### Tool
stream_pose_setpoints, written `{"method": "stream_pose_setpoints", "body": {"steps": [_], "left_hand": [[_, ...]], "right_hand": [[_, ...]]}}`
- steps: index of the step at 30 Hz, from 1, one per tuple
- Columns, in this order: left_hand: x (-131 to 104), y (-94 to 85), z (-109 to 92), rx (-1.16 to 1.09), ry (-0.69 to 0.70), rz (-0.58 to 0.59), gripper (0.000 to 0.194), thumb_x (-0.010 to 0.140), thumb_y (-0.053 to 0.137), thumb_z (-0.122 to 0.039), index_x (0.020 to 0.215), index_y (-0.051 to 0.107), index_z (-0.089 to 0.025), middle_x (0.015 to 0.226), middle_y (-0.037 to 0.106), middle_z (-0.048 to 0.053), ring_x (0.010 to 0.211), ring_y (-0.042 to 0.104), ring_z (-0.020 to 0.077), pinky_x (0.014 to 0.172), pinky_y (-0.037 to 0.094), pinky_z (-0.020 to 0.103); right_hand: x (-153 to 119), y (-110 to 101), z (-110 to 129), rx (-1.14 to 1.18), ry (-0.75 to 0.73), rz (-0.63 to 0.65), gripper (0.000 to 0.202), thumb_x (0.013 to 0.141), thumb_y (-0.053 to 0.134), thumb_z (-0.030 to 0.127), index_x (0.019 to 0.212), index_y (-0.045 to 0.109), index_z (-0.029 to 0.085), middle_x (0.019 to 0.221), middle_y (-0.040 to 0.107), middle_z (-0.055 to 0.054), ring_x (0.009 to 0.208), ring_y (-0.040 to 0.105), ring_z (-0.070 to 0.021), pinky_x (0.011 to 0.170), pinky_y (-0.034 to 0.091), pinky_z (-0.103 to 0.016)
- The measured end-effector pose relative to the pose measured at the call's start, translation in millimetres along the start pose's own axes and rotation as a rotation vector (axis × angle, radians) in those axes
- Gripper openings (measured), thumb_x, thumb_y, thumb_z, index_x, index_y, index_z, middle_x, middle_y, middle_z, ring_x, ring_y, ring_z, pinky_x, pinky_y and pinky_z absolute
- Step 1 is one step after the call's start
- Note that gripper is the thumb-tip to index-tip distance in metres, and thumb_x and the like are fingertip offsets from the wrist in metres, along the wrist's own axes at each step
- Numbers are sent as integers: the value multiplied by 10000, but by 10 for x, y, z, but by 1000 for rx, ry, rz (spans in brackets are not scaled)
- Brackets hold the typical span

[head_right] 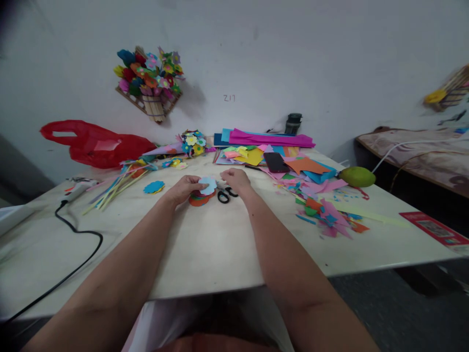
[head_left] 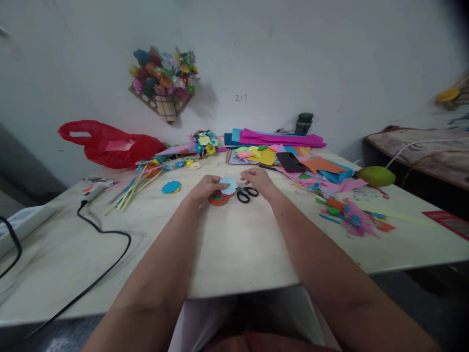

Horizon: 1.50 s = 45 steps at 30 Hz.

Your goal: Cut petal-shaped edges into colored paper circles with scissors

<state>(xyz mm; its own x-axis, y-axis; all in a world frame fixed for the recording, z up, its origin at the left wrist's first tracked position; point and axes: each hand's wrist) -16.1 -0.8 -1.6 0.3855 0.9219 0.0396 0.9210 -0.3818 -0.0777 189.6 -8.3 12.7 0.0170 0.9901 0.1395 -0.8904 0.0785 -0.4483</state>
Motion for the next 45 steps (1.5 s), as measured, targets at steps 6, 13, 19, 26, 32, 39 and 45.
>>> {"method": "stream_pose_setpoints", "body": {"steps": [6, 13, 19, 26, 32, 39, 45], "left_hand": [[-22, 46, -67, 83, -9, 29, 351, 506, 905, -379, 653, 729, -113, 636, 675, 77, 561, 571, 131, 570, 446, 266], [-11, 62, -65, 88, -24, 19, 382, 482, 912, -372, 669, 730, -93, 626, 674, 87, 539, 564, 131, 549, 441, 266], [11, 58, -29, -57, -5, -26, 384, 486, 921, -366, 676, 719, -101, 631, 693, 91, 613, 649, 188, 670, 537, 328], [34, 76, -8, -102, 15, -77, 333, 499, 915, -315, 643, 699, -107, 599, 680, 77, 556, 627, 170, 609, 519, 301], [44, 65, 3, -141, 15, -121, 351, 461, 921, -296, 652, 694, -110, 602, 688, 62, 542, 623, 154, 592, 512, 278], [39, 0, -1, -228, 69, -222, 316, 492, 891, -287, 687, 722, -104, 661, 723, 86, 592, 661, 174, 637, 540, 291], [59, -35, 25, -283, 70, -285, 254, 544, 860, -243, 718, 725, -115, 680, 728, 86, 619, 683, 187, 678, 562, 314]], "right_hand": [[-81, 78, 74, 190, -52, 201, 190, 711, 677, 343, 735, 675, 154, 664, 641, -20, 645, 555, -141, 525, 368, -225], [-76, 142, 73, 176, -85, 159, 67, 623, 666, 211, 628, 623, 160, 533, 513, 50, 557, 443, -105, 567, 364, -247], [-111, 177, 144, 217, -3, 104, 57, 639, 655, 152, 632, 599, 163, 560, 562, 40, 563, 485, -107, 571, 405, -235], [-150, 194, 180, 189, 32, 88, 80, 702, 629, 138, 640, 585, 163, 533, 537, 41, 525, 481, -102, 523, 394, -213], [-92, 184, 116, -1, -23, 79, 95, 788, 632, 221, 721, 657, 159, 621, 628, -1, 617, 593, -139, 584, 445, -233], [-99, -40, 166, -737, -46, -3, 283, 830, 649, 373, 1017, 763, 194, 1127, 747, -124, 1079, 667, -286, 823, 483, -327], [-162, -75, 252, -957, 30, 212, 398, 813, 653, 331, 1172, 736, 178, 1236, 710, -168, 1115, 666, -321, 822, 504, -359]]}}
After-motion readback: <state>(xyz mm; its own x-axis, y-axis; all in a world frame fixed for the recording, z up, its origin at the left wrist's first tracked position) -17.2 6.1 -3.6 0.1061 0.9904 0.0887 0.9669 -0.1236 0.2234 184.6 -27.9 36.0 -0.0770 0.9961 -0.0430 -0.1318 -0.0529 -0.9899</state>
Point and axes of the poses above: each hand's wrist, its own x-axis towards the middle knuckle, its own y-axis out of the palm, z = x × y
